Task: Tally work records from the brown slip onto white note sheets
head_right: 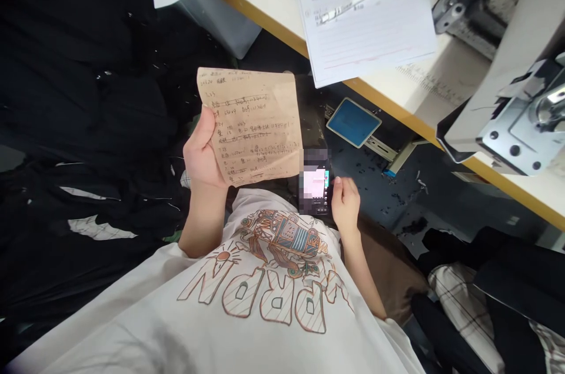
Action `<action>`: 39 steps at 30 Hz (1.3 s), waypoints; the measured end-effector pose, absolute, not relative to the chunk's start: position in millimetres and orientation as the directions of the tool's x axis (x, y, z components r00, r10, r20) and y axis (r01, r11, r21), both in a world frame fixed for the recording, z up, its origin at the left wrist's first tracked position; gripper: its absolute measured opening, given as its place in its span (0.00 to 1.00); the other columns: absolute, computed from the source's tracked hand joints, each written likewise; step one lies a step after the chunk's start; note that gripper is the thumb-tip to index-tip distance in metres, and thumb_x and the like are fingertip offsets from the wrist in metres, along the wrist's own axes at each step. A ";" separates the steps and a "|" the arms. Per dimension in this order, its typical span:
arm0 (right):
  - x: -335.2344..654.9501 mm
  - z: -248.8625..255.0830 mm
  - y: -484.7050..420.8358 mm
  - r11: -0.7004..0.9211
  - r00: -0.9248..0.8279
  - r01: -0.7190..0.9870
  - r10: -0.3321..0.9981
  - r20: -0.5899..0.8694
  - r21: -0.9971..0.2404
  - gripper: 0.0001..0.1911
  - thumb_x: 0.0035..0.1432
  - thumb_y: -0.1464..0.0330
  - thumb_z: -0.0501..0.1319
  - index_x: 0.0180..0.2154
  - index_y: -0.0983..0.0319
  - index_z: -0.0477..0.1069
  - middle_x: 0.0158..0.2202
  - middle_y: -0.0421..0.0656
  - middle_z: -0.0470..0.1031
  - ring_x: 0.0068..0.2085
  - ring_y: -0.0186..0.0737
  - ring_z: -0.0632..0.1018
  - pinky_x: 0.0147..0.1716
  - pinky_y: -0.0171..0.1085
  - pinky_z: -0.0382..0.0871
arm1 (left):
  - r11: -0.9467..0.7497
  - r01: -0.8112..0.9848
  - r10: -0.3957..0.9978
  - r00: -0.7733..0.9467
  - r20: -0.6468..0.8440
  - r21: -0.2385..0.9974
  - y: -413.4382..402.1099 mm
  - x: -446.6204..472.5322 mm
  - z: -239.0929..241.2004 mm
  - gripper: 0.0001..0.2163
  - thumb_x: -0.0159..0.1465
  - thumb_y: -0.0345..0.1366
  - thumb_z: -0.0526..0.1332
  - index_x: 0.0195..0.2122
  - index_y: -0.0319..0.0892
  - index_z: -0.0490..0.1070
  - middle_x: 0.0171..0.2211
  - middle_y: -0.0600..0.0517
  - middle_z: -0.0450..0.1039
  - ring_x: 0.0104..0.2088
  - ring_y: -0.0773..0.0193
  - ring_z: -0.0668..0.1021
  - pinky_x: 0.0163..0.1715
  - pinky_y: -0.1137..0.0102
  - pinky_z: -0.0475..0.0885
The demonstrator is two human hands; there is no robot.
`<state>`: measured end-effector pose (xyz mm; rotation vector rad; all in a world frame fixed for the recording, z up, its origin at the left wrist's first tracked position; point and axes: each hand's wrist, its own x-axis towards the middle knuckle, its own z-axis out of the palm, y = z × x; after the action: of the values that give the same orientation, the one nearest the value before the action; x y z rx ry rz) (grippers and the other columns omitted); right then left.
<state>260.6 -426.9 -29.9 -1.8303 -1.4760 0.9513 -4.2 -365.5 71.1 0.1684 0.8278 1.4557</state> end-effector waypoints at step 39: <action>195.7 60.1 -415.9 -0.373 -0.205 -0.081 0.914 -0.350 -0.925 0.12 0.63 0.57 0.63 0.36 0.56 0.64 0.18 0.30 0.73 0.18 0.29 0.68 0.21 0.31 0.62 | 0.280 -0.769 0.894 -0.009 -0.448 0.574 -353.5 8.4 88.0 0.21 0.74 0.44 0.52 0.66 0.47 0.65 0.63 0.53 0.70 0.71 0.48 0.60 0.68 0.56 0.62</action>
<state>195.7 -415.9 60.1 -1.2887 -1.0556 1.6797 8.4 -353.5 88.0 0.1784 0.8661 1.3249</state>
